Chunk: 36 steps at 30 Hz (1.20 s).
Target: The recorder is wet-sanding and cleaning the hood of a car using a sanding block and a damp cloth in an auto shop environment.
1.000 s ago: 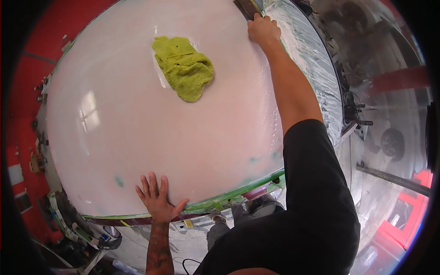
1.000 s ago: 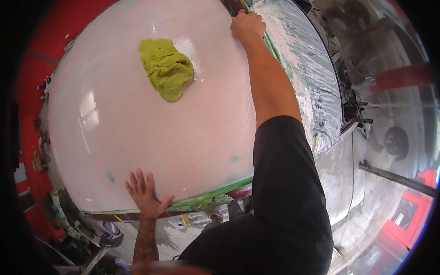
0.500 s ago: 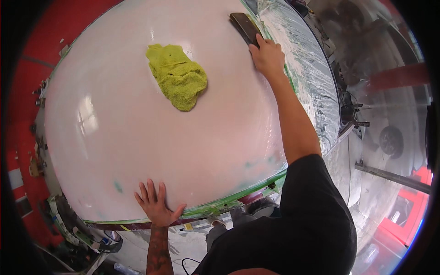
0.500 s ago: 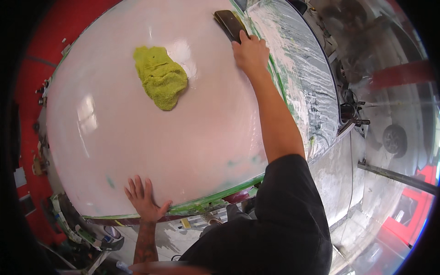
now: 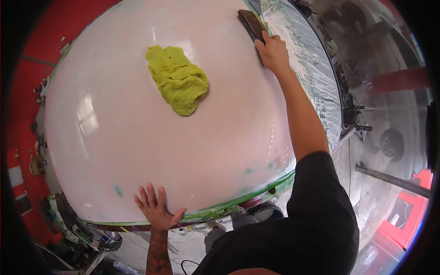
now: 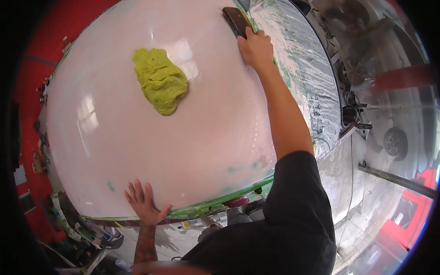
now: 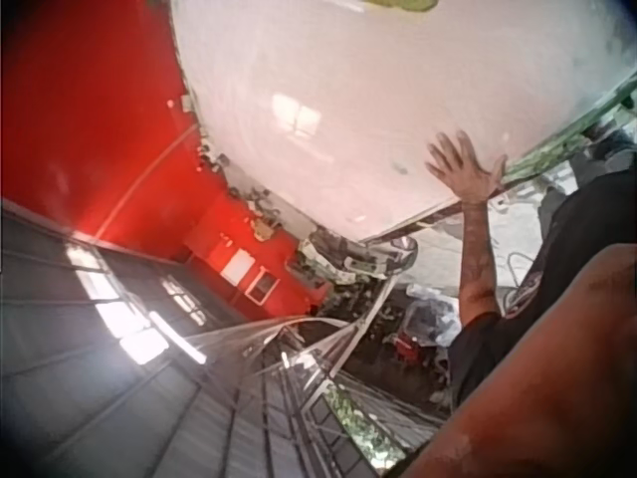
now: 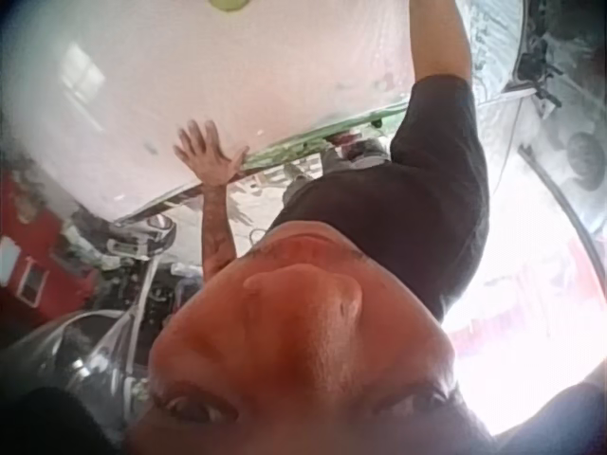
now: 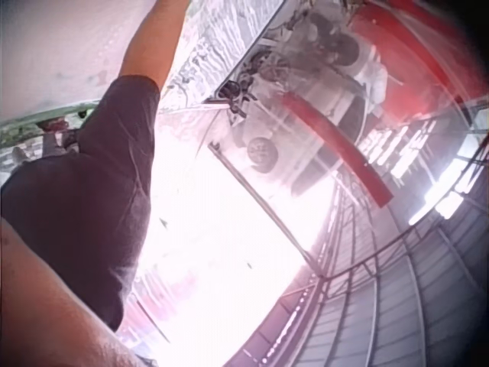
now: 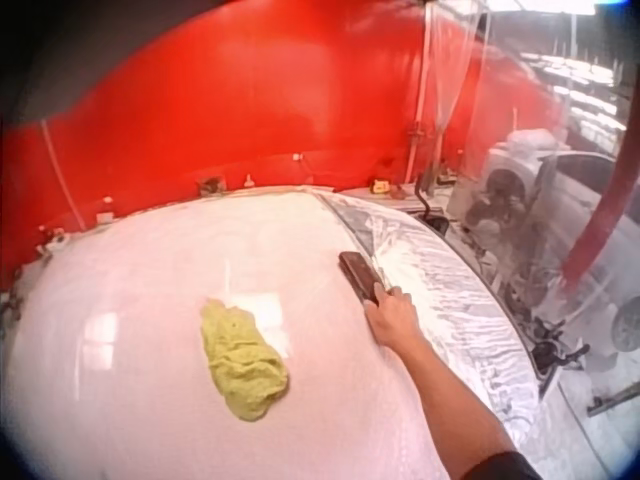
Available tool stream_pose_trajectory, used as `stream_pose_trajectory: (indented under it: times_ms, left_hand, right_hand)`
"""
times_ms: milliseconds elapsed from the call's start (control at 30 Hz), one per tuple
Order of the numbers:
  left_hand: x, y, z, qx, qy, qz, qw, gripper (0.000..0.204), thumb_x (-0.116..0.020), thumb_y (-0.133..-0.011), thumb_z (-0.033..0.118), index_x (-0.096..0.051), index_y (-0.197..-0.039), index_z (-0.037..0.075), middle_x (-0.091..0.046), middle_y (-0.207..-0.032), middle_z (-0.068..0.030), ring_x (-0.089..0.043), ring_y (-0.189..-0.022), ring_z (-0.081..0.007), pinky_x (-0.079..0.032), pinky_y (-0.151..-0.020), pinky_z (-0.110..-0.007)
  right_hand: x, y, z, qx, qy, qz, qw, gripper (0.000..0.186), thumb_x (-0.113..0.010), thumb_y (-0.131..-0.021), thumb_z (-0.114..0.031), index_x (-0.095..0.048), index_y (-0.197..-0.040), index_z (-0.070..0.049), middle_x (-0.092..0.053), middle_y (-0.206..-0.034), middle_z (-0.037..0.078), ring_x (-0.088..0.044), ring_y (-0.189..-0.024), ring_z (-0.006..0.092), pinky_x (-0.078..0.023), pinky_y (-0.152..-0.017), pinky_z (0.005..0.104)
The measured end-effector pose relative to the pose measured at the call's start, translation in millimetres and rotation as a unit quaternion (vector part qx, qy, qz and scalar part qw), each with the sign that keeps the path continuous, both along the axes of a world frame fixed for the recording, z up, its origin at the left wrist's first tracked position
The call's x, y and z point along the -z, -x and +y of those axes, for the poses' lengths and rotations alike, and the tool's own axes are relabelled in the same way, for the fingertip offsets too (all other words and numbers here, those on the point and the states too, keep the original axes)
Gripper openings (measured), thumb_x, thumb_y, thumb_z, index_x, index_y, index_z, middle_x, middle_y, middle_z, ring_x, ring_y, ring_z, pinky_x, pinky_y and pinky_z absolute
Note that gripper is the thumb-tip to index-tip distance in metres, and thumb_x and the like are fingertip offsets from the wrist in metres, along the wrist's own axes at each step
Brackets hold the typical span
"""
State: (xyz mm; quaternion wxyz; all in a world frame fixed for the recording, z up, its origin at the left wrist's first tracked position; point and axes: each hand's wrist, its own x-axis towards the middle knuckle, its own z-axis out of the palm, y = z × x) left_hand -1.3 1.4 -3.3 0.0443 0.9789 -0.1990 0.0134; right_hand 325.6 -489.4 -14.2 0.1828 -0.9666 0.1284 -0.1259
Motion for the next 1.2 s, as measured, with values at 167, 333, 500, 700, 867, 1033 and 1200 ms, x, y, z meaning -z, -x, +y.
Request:
stream_pose_trajectory:
  times_ms: [167, 333, 500, 700, 867, 1033, 1200]
  left_hand:
    - [3, 2, 1, -0.003, 0.000, 0.016, 1.000, 0.101, -0.065, -0.077, 0.072, -0.040, -0.153, 0.010, -0.025, -0.162, -0.0260, -0.016, -0.151, -0.0491, -0.006, -0.116, -0.068]
    - [3, 4, 5, -0.008, -0.009, 0.013, 1.000, 0.102, -0.065, -0.077, 0.072, -0.039, -0.154, 0.010, -0.025, -0.162, -0.0257, -0.016, -0.151, -0.0491, -0.005, -0.116, -0.068]
    - [10, -1, -2, -0.008, 0.017, 0.002, 1.000, 0.101, -0.064, -0.076, 0.075, -0.038, -0.156, 0.018, -0.027, -0.163, -0.0215, -0.017, -0.151, -0.0485, -0.005, -0.117, -0.068]
    - [5, 1, 2, -0.023, 0.008, 0.015, 1.000, 0.101, -0.064, -0.076, 0.075, -0.040, -0.154, 0.017, -0.027, -0.163, -0.0224, -0.018, -0.151, -0.0488, -0.005, -0.117, -0.068]
    - [5, 3, 6, -0.014, 0.002, 0.004, 1.000, 0.101, -0.064, -0.076, 0.075, -0.041, -0.153, 0.015, -0.027, -0.163, -0.0229, -0.018, -0.151, -0.0487, -0.005, -0.117, -0.067]
    - [10, 0, 2, -0.010, 0.008, 0.006, 1.000, 0.100, -0.063, -0.076, 0.075, -0.042, -0.153, 0.014, -0.027, -0.162, -0.0234, -0.018, -0.151, -0.0489, -0.005, -0.117, -0.067]
    - [3, 2, 5, -0.014, -0.001, 0.008, 1.000, 0.101, -0.064, -0.077, 0.074, -0.042, -0.153, 0.012, -0.027, -0.162, -0.0235, -0.018, -0.151, -0.0493, -0.005, -0.117, -0.067]
  right_hand:
    - [-9, -19, 0, 0.018, 0.032, 0.086, 0.996, 0.052, -0.053, -0.096, -0.042, -0.056, -0.139, -0.012, -0.059, -0.127, 0.023, -0.055, -0.116, 0.0437, -0.049, -0.095, 0.0526]
    - [12, 113, 9, -0.001, 0.024, 0.024, 0.999, 0.053, -0.056, -0.096, -0.039, -0.055, -0.141, -0.012, -0.058, -0.128, 0.022, -0.056, -0.115, 0.0417, -0.048, -0.095, 0.0529]
    - [-9, 3, -7, 0.008, 0.044, 0.037, 0.998, 0.045, -0.052, -0.096, -0.037, -0.058, -0.131, -0.009, -0.058, -0.125, 0.025, -0.056, -0.115, 0.0426, -0.048, -0.094, 0.0546]
    - [10, 68, 26, -0.006, 0.049, 0.001, 0.999, 0.049, -0.057, -0.094, -0.035, -0.057, -0.137, -0.010, -0.057, -0.126, 0.021, -0.055, -0.113, 0.0396, -0.046, -0.093, 0.0533]
    - [7, 121, 46, -0.055, 0.054, -0.026, 0.997, 0.055, -0.063, -0.092, -0.033, -0.054, -0.142, -0.011, -0.056, -0.128, 0.021, -0.055, -0.112, 0.0377, -0.046, -0.090, 0.0517]
    - [-2, 20, 3, 0.013, 0.046, 0.031, 0.998, 0.052, -0.056, -0.096, -0.036, -0.053, -0.141, -0.010, -0.056, -0.129, 0.022, -0.054, -0.115, 0.0395, -0.045, -0.094, 0.0544]
    - [12, 108, 28, -0.012, 0.032, 0.001, 0.999, 0.053, -0.056, -0.097, -0.036, -0.051, -0.143, -0.012, -0.056, -0.129, 0.022, -0.051, -0.120, 0.0393, -0.043, -0.099, 0.0544]
